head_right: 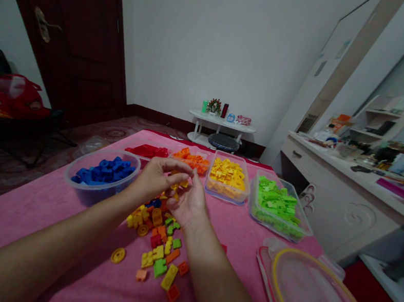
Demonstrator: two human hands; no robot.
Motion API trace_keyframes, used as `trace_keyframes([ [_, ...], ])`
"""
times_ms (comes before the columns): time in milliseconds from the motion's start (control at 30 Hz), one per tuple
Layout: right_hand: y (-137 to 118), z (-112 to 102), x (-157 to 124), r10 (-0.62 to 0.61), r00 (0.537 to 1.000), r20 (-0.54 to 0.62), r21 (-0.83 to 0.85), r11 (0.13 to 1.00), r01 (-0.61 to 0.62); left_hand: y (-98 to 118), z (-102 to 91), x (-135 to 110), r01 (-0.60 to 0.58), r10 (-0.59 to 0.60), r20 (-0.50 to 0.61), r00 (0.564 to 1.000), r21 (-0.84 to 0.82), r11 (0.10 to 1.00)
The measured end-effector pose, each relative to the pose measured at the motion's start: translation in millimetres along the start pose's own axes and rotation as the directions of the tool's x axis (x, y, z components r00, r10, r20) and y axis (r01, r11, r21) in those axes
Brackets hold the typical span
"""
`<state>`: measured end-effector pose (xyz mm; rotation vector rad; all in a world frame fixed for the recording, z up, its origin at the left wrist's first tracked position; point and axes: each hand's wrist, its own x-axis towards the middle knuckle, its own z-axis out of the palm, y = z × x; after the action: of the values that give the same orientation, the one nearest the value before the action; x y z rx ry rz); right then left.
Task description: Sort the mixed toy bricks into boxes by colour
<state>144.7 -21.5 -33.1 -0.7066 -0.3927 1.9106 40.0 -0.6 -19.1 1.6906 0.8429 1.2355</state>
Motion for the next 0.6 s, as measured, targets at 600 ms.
trace_keyframes([
  [600, -57.7, -18.7, -5.5, -0.283, 0.958, -0.046, -0.107, 0.955, 0.277, -10.7, -16.3, 12.5, -0.110, 0.121, -0.117, 0.986, 0.094, 0.989],
])
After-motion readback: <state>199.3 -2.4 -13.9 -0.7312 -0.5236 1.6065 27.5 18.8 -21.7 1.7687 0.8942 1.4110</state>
